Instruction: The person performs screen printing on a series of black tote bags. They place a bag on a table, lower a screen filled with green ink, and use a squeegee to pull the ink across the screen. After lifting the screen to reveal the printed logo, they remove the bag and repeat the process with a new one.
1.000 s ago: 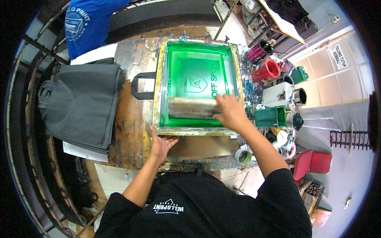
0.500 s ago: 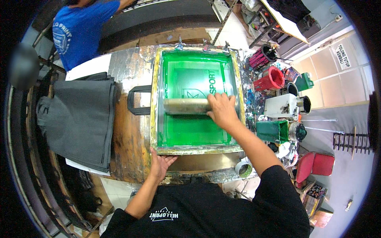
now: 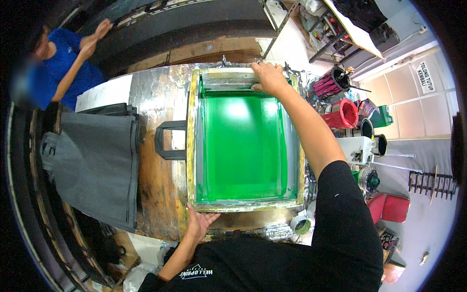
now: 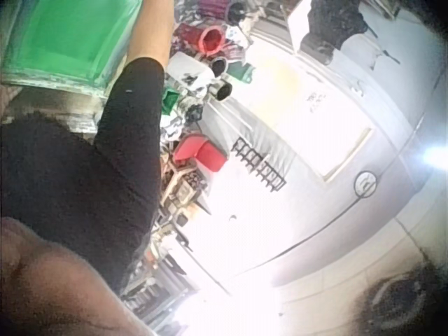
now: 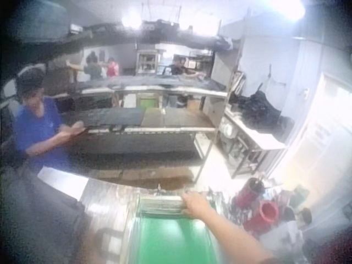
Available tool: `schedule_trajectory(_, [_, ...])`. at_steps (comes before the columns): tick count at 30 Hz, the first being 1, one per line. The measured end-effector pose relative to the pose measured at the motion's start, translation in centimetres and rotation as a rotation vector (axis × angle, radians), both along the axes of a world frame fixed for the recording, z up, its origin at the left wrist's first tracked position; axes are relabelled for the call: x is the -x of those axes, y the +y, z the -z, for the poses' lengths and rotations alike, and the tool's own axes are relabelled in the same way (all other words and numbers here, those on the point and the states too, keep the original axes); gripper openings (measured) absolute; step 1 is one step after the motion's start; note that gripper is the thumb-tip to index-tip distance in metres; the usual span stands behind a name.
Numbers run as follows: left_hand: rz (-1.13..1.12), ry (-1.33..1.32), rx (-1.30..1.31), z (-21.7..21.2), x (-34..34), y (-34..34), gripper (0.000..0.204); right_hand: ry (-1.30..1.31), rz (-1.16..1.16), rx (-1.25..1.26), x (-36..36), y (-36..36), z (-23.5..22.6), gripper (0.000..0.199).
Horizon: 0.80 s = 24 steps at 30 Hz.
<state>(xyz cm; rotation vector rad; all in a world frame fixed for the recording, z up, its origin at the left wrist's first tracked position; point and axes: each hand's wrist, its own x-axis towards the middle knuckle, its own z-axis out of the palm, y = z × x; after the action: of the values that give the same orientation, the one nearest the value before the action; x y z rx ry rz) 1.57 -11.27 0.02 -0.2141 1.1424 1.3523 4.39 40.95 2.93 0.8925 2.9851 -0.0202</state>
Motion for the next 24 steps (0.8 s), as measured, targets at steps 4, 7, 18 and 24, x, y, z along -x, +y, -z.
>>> schedule_trajectory(4, [0.275, -0.126, 0.167, 3.0, 2.6, -1.3, 0.100, -0.012, -0.013, 0.047, 0.1, 1.0, -0.8, 0.066])
schedule_trajectory(7, [0.815, 0.026, 0.206, -1.3, 6.8, 1.5, 0.081, 0.084, 0.018, -0.043, -0.7, -1.3, -2.4, 0.065])
schedule_trajectory(18, [0.293, 2.314, -0.375, -8.2, 14.5, 30.1, 0.056, 0.212, 0.101, -0.308, -2.0, -4.1, 1.4, 0.049])
schedule_trajectory(24, [0.434, 2.420, -0.189, 0.8, 16.4, 35.8, 0.051, 0.344, 0.031, -0.344, -1.8, -5.1, 3.2, 0.028])
